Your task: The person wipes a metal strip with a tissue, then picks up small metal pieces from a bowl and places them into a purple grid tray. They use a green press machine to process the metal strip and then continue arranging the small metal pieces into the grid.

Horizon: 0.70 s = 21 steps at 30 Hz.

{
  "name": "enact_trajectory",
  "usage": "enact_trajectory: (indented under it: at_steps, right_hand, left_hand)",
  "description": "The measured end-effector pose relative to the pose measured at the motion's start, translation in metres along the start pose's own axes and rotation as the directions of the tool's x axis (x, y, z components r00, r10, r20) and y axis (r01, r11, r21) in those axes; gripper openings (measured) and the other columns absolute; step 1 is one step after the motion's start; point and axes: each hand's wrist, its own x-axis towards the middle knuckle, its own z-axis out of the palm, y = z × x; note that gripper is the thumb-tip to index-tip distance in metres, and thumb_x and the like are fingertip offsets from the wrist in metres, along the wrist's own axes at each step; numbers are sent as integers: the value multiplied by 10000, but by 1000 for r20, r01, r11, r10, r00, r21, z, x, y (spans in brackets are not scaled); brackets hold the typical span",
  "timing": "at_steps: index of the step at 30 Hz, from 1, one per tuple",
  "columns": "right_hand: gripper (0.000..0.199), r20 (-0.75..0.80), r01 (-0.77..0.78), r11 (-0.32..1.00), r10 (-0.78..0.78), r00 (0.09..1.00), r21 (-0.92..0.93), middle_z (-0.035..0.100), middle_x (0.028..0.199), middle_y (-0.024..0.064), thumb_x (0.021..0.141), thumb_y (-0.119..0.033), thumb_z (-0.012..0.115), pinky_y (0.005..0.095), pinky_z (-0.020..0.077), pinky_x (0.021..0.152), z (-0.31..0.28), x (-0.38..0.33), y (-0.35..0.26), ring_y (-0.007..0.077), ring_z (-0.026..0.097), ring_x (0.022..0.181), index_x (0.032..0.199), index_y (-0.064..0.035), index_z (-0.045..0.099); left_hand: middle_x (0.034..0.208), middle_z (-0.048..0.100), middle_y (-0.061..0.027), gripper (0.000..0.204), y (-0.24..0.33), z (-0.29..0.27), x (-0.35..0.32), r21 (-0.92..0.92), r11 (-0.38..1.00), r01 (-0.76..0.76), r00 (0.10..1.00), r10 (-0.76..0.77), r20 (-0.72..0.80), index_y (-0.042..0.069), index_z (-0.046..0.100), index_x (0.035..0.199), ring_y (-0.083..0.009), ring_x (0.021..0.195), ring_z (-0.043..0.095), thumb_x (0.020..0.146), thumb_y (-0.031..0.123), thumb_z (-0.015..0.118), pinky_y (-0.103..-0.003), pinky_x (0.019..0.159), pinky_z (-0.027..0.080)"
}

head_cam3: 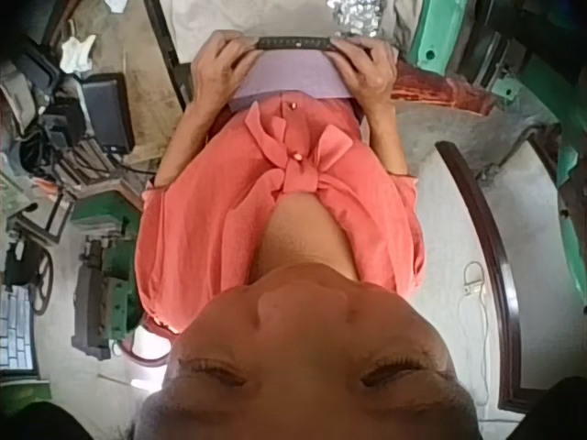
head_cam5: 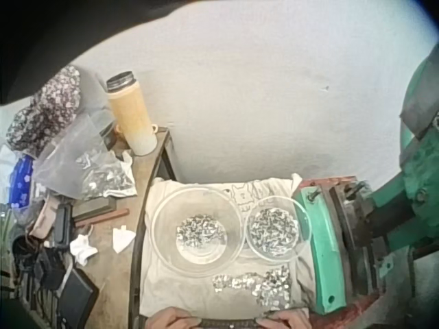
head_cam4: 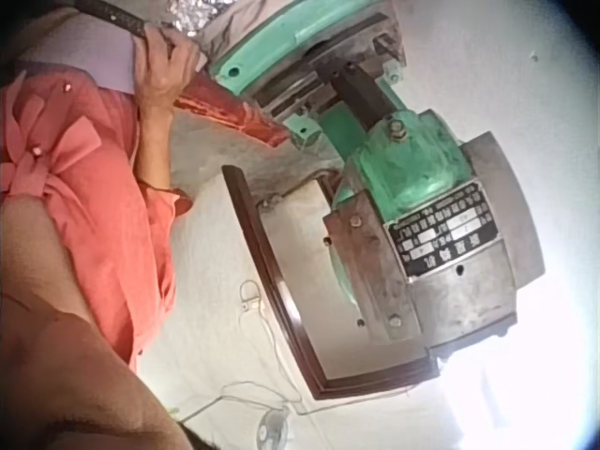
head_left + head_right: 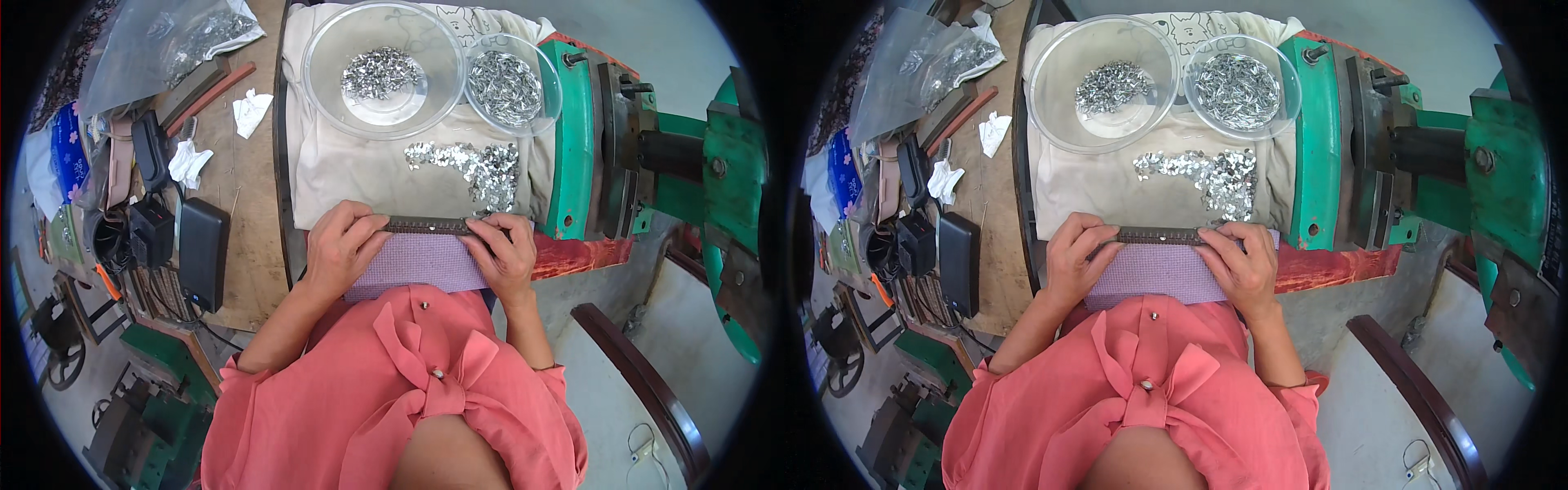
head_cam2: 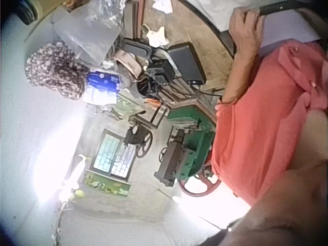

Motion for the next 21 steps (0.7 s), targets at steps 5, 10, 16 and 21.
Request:
enact_trajectory:
  at_steps: [5, 10, 16, 21]
  right_hand:
    - [313, -6, 5, 1000, -5, 1000, 15, 605, 911, 36, 693, -105, 833, 357, 462, 688, 0, -3, -2, 231, 585, 804, 990, -94, 734]
    - [311, 72, -23, 1000, 23, 997, -9, 611, 938, 51, 709, -112, 821, 358, 470, 705, -4, 2, -6, 242, 581, 823, 1003, -86, 725]
    - [315, 284, -117, 991, 94, 954, 67, 621, 974, 71, 741, -169, 796, 375, 485, 787, -30, 24, -13, 268, 601, 916, 1026, -62, 718]
    - [239, 178, -163, 986, 155, 972, 32, 651, 912, 77, 754, -136, 791, 367, 504, 741, -43, 42, -14, 270, 631, 860, 972, -57, 731]
  left_hand:
    - [853, 608, -93, 293, -1, -1, -1, 58, 995, -79, 997, 79, -9, 44, 678, 955, -250, 722, 606, 697, 58, 815, -339, 595, 483]
    - [886, 606, -102, 287, 1, -6, 1, 24, 999, -25, 999, 25, 33, 38, 673, 967, -252, 710, 605, 713, 50, 805, -337, 604, 490]
    - [894, 607, -94, 269, 6, -11, 4, -51, 986, 159, 981, -152, 119, 39, 672, 957, -263, 730, 615, 727, 90, 801, -354, 622, 494]
    - [900, 611, -91, 274, 4, -10, 5, -57, 989, 137, 984, -129, 119, 37, 675, 965, -256, 710, 612, 728, 87, 803, -348, 609, 492]
